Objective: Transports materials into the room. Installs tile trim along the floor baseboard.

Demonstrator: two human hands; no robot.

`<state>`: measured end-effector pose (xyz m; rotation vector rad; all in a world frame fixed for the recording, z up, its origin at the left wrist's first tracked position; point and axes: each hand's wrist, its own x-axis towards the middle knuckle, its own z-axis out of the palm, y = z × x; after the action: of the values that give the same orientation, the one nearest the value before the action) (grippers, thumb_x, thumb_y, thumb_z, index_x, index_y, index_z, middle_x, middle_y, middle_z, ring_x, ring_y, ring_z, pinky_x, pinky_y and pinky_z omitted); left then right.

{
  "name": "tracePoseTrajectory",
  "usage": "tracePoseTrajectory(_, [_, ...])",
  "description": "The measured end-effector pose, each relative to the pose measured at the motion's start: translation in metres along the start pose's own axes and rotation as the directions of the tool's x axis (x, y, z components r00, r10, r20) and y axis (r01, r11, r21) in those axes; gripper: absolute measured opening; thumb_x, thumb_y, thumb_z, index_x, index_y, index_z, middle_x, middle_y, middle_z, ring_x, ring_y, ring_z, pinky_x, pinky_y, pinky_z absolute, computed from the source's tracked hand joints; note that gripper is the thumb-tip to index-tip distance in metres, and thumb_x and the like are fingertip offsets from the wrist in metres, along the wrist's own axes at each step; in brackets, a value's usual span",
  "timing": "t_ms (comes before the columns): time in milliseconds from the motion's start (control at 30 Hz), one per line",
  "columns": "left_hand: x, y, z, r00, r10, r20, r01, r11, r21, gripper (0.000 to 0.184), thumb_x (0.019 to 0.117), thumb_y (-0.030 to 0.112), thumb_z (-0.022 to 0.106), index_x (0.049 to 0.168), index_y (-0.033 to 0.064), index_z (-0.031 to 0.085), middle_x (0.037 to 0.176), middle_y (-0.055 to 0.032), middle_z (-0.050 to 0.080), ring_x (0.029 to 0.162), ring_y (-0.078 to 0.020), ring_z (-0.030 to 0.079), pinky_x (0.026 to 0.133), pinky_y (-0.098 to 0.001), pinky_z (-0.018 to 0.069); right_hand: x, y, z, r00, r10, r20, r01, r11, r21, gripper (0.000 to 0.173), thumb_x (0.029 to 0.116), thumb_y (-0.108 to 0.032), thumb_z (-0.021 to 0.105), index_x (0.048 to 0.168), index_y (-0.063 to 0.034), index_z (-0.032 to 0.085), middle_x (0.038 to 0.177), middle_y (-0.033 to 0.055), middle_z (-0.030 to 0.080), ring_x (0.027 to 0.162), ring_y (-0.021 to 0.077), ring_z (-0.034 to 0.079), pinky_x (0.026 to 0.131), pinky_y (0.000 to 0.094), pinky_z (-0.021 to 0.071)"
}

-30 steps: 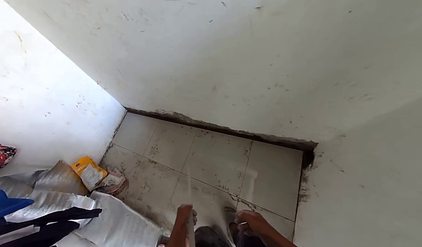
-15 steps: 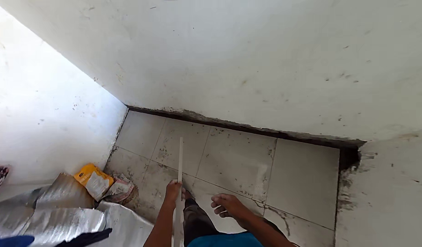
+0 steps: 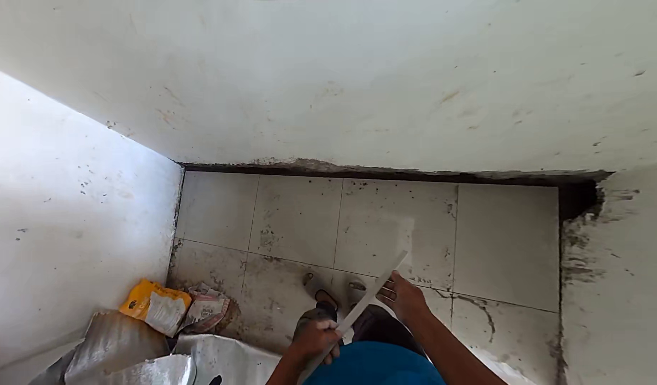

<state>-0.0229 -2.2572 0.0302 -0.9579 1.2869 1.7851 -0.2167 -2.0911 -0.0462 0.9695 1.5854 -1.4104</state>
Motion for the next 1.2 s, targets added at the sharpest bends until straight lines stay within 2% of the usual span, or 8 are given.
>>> tracePoseTrajectory(100, [-0.016, 0.005, -0.008, 1.000, -0.009, 0.010, 0.009, 0.997, 0.070, 0.033, 0.1063, 0.025, 0.055, 0.129, 0.0024, 0.059, 0.078, -0.0067, 0.065, 0.058, -0.0133, 0.060, 0.055, -0.0285, 0.0527, 0.007, 0.004, 0.002, 1.000, -0.013, -0.028, 0.013, 1.000, 0.018, 0.033, 0.1095, -0.025, 0.050, 0.127, 0.0024, 0.055, 0.099, 0.0158, 0.069, 0.076, 0.0206, 0.068, 0.067, 0.0372, 0.0581])
tracePoseTrajectory(300, [-0.024, 0.007, -0.056, 0.989, -0.025, 0.148, -0.017, 0.962, 0.272, 0.045, 0.1024, 0.023, 0.061, 0.139, -0.0010, 0.053, 0.093, -0.0147, 0.068, 0.069, -0.0195, 0.065, 0.067, -0.0381, 0.0576, 0.001, 0.014, 0.006, 0.983, -0.020, -0.183, 0.035, 0.996, 0.077, 0.029, 0.1091, -0.023, 0.050, 0.122, 0.0013, 0.056, 0.092, 0.0112, 0.068, 0.069, 0.0155, 0.065, 0.062, 0.0320, 0.0566])
tracePoseTrajectory(367, [-0.025, 0.008, -0.087, 0.991, -0.022, 0.129, -0.037, 0.896, 0.441, 0.044, 0.0994, 0.023, 0.064, 0.136, 0.0004, 0.058, 0.103, -0.0197, 0.069, 0.083, -0.0280, 0.068, 0.077, -0.0480, 0.0573, 0.000, 0.024, 0.012, 0.970, -0.016, -0.242, 0.049, 0.991, 0.129, 0.030, 0.1088, -0.024, 0.050, 0.125, 0.0016, 0.054, 0.094, 0.0116, 0.066, 0.071, 0.0153, 0.065, 0.064, 0.0320, 0.0572])
tracePoseTrajectory(433, [-0.027, 0.013, -0.123, 0.994, -0.038, 0.098, -0.030, 0.796, 0.605, 0.044, 0.0972, 0.026, 0.067, 0.136, 0.0059, 0.062, 0.120, -0.0209, 0.069, 0.106, -0.0349, 0.069, 0.094, -0.0581, 0.0535, -0.004, 0.034, 0.022, 0.951, -0.020, -0.308, 0.083, 0.978, 0.192, 0.031, 0.1080, -0.024, 0.051, 0.126, 0.0009, 0.054, 0.096, 0.0111, 0.066, 0.072, 0.0151, 0.066, 0.064, 0.0320, 0.0575])
tracePoseTrajectory(533, [-0.038, 0.020, -0.176, 0.998, -0.046, 0.042, -0.002, 0.645, 0.765, 0.043, 0.0973, 0.027, 0.065, 0.138, 0.0129, 0.062, 0.127, -0.0178, 0.069, 0.119, -0.0365, 0.065, 0.100, -0.0628, 0.0505, -0.020, 0.054, 0.047, 0.927, -0.005, -0.374, 0.126, 0.946, 0.298, 0.028, 0.1079, -0.025, 0.051, 0.123, -0.0021, 0.055, 0.096, 0.0083, 0.064, 0.077, 0.0143, 0.065, 0.068, 0.0313, 0.0569])
tracePoseTrajectory(700, [-0.054, 0.027, -0.238, 0.998, -0.013, 0.059, -0.044, 0.509, 0.860, 0.046, 0.1000, 0.030, 0.058, 0.144, 0.0171, 0.058, 0.130, -0.0149, 0.068, 0.121, -0.0341, 0.065, 0.100, -0.0608, 0.0504, -0.032, 0.080, 0.084, 0.907, 0.064, -0.417, 0.119, 0.909, 0.400, 0.034, 0.1096, -0.028, 0.047, 0.135, -0.0053, 0.051, 0.113, 0.0094, 0.065, 0.093, 0.0134, 0.066, 0.077, 0.0304, 0.0547])
tracePoseTrajectory(933, [-0.028, 0.034, -0.257, 0.997, -0.030, 0.071, -0.051, 0.439, 0.897, 0.041, 0.1005, 0.029, 0.058, 0.139, 0.0163, 0.063, 0.125, -0.0144, 0.071, 0.117, -0.0338, 0.067, 0.097, -0.0603, 0.0516, 0.027, 0.104, 0.079, 0.915, -0.016, -0.403, 0.137, 0.952, 0.273, 0.044, 0.1095, -0.019, 0.047, 0.150, -0.0083, 0.034, 0.096, 0.0082, 0.059, 0.068, 0.0134, 0.063, 0.060, 0.0316, 0.0559])
tracePoseTrajectory(1200, [0.042, 0.045, -0.258, 0.989, -0.006, 0.150, -0.139, 0.345, 0.928, 0.041, 0.1008, 0.032, 0.057, 0.137, 0.0150, 0.064, 0.126, -0.0138, 0.070, 0.117, -0.0327, 0.067, 0.099, -0.0579, 0.0507, 0.094, 0.120, 0.035, 0.899, -0.031, -0.436, 0.159, 0.952, 0.261, 0.045, 0.1120, -0.024, 0.042, 0.153, -0.0102, 0.031, 0.095, 0.0075, 0.057, 0.070, 0.0139, 0.063, 0.062, 0.0332, 0.0559])
